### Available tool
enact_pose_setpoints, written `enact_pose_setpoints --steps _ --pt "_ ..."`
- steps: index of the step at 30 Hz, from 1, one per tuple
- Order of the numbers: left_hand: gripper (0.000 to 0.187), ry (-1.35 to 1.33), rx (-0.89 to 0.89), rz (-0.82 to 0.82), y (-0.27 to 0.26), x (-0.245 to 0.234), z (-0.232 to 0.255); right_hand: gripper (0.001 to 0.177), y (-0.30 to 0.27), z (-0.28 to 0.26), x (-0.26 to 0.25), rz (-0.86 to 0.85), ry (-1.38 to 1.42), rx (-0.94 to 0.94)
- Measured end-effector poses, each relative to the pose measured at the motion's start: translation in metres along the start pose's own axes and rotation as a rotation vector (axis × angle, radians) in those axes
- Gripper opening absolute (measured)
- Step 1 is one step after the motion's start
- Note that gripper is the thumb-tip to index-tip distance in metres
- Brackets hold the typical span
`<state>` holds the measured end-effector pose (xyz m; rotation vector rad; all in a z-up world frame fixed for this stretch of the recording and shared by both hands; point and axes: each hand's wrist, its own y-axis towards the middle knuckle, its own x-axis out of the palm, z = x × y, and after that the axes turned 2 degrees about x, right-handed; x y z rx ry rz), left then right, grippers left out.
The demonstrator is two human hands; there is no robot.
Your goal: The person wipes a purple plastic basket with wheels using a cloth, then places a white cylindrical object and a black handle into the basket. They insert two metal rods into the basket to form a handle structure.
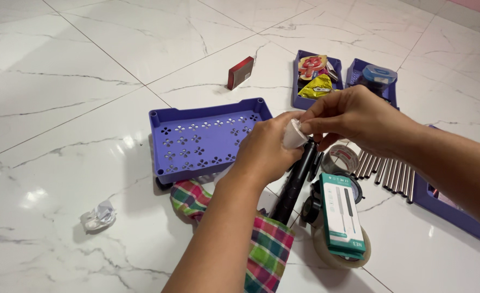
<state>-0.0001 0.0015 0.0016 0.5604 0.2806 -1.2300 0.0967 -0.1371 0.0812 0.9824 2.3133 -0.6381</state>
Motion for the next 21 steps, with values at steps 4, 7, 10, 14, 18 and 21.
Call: enact_pose_setpoints --steps 4,7,10,14,18,21 --pt "0.063 0.066 0.010 -0.030 -0.005 0.000 0.001 0.017 0.000 -0.011 0.002 -0.008 -0.164 0.118" --pt "0.060 0.144 -0.006 -0.062 -0.009 0.001 0.000 0.014 -0.003 -0.014 0.010 -0.025 -0.270 0.043" --pt "0.065 0.238 -0.001 -0.096 -0.014 0.003 -0.006 0.012 -0.009 -0.004 0.024 0.019 -0.457 -0.098" --pt "0.064 0.193 -0.082 -0.094 -0.013 0.003 -0.009 0.013 -0.010 0.014 0.032 0.143 -0.543 -0.276" --pt "0.061 0.070 -0.134 -0.062 -0.011 0.003 -0.016 0.020 -0.010 0.024 0.037 0.122 -0.312 -0.362" --pt "0.059 0.053 -0.146 0.013 -0.006 0.007 -0.023 0.026 -0.011 0.022 0.040 0.086 -0.216 -0.250"
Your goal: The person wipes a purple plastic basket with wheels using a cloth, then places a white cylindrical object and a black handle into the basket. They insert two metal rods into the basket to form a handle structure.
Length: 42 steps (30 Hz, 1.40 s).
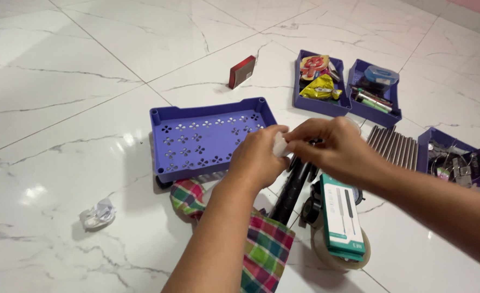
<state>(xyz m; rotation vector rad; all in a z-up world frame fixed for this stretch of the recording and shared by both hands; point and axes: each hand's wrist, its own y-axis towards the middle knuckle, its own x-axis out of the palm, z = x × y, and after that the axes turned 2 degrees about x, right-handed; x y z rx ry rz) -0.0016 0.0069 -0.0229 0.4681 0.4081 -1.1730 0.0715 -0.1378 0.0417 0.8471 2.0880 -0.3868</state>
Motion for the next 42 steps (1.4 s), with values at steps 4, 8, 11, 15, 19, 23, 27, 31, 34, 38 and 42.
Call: enact_pose_setpoints --steps 4,8,11,15,19,23,27,31,34,38,42 --pt "0.048 -0.044 0.024 0.091 0.007 0.006 -0.012 0.036 0.005 -0.005 0.005 -0.046 -0.018 0.011" --pt "0.068 -0.123 -0.001 0.108 0.024 -0.002 -0.019 0.049 0.017 -0.005 0.007 -0.047 0.090 -0.010" --pt "0.078 -0.189 -0.077 0.071 0.030 -0.007 -0.021 0.058 0.025 -0.004 0.011 -0.129 0.352 0.042" --pt "0.081 -0.310 -0.224 0.004 0.029 -0.020 -0.032 0.070 0.034 -0.010 0.021 -0.113 0.444 0.072" --pt "0.087 -0.416 -0.189 0.069 0.028 -0.027 -0.042 0.088 0.037 -0.016 0.040 -0.212 0.429 0.237" --pt "0.077 -0.443 -0.188 0.102 0.030 -0.035 -0.048 0.101 0.040 -0.014 0.059 -0.251 0.480 0.254" --pt "0.065 -0.432 -0.250 0.038 0.027 -0.039 -0.048 0.078 0.057 -0.009 0.060 -0.082 0.563 0.022" --pt "0.066 -0.550 -0.207 -0.046 0.025 -0.043 -0.048 0.042 0.080 -0.010 0.042 -0.129 0.439 -0.067" --pt "0.071 -0.489 -0.221 -0.046 0.023 -0.047 -0.050 0.026 0.085 -0.010 0.030 -0.152 0.320 -0.164" --pt "0.066 -0.366 -0.140 -0.082 0.022 -0.046 -0.049 0.025 0.090 -0.007 0.026 -0.103 0.452 0.022" --pt "0.061 -0.206 -0.080 -0.048 0.021 -0.042 -0.047 0.021 0.092 0.000 0.027 0.007 0.590 0.177"
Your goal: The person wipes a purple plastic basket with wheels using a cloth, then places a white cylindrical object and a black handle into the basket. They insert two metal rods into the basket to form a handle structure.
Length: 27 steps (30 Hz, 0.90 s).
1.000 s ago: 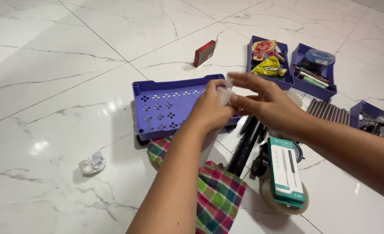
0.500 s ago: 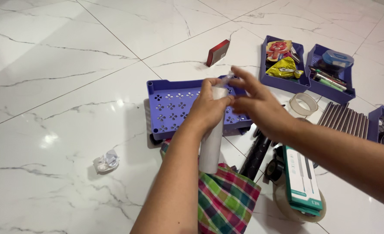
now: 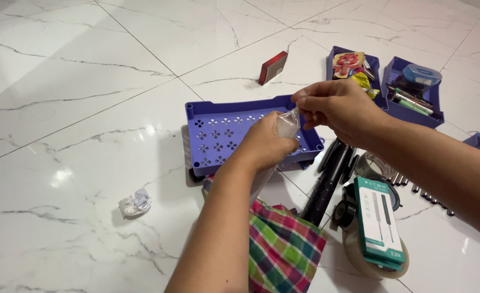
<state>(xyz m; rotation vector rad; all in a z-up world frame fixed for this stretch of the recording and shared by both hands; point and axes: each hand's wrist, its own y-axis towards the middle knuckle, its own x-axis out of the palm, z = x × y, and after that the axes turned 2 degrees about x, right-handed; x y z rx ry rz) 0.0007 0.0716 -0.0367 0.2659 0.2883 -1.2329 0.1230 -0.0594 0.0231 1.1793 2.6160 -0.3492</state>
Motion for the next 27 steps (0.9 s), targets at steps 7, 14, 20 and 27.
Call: enact_pose_setpoints --steps 7,14,20,27 --pt "0.067 0.161 0.024 0.032 0.000 0.012 0.003 0.016 -0.002 -0.005 -0.011 -0.034 -0.184 -0.069" --pt "0.060 0.198 0.000 -0.015 -0.006 0.017 0.007 0.012 -0.014 -0.026 -0.013 -0.178 -0.801 -0.112" --pt "0.058 0.210 -0.002 -0.003 -0.007 0.019 0.015 0.010 -0.020 -0.026 -0.010 -0.258 -1.084 -0.688" --pt "0.051 0.204 -0.002 0.021 -0.014 0.017 0.019 0.017 -0.025 -0.013 -0.006 -0.222 -0.935 -0.490"
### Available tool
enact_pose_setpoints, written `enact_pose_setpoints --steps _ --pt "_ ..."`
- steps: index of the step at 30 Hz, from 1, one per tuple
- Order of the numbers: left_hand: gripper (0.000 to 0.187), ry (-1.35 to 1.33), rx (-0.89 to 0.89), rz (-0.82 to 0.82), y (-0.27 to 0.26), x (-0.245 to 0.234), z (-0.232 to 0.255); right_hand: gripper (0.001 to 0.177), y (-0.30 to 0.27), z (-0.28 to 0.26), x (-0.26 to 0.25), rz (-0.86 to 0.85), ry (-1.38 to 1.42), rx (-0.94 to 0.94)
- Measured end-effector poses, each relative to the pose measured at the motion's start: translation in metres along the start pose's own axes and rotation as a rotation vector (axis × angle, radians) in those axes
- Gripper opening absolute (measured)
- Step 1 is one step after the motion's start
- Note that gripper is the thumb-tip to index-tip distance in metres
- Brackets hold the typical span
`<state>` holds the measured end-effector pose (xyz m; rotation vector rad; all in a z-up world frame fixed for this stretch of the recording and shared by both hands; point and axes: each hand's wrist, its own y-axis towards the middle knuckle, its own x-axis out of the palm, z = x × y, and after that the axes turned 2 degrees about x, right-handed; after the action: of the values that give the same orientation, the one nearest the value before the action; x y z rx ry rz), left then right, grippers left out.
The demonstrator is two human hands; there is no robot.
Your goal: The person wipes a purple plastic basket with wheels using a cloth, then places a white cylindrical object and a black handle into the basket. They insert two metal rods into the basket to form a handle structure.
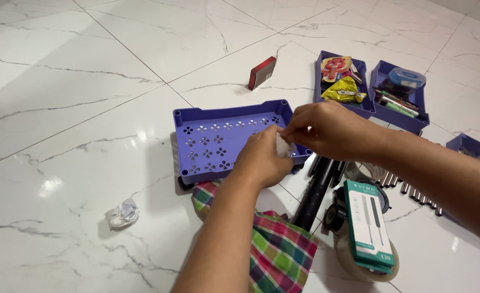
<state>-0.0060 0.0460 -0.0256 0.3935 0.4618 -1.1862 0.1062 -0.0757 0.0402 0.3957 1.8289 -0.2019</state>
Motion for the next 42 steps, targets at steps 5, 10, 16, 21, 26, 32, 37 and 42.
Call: enact_pose_setpoints --steps 5,10,16,21,26,32,37,42 --pt "0.050 -0.026 0.041 -0.003 -0.002 0.002 0.003 0.017 0.002 0.009 0.000 -0.084 0.619 0.478" --pt "0.056 0.016 0.057 0.005 -0.003 0.004 0.004 0.024 0.001 0.007 -0.004 -0.126 0.749 0.666" --pt "0.052 0.070 -0.020 0.014 -0.003 0.004 -0.001 0.021 -0.019 -0.021 0.011 0.049 0.334 0.459" --pt "0.049 -0.004 -0.030 0.086 -0.001 0.004 -0.008 0.026 -0.021 -0.023 0.019 0.032 0.432 0.260" --pt "0.055 -0.224 -0.053 0.182 0.016 -0.003 -0.012 0.049 -0.010 -0.019 0.024 -0.012 0.766 0.354" --pt "0.062 -0.326 -0.204 0.154 0.029 -0.018 -0.022 0.047 0.014 -0.025 0.039 0.035 0.993 0.337" --pt "0.062 -0.401 -0.321 0.209 0.026 -0.034 -0.040 0.082 0.026 -0.045 0.055 -0.197 0.978 0.405" --pt "0.063 -0.664 -0.469 0.274 0.032 -0.050 -0.055 0.091 0.053 -0.061 0.063 -0.274 0.871 0.409"
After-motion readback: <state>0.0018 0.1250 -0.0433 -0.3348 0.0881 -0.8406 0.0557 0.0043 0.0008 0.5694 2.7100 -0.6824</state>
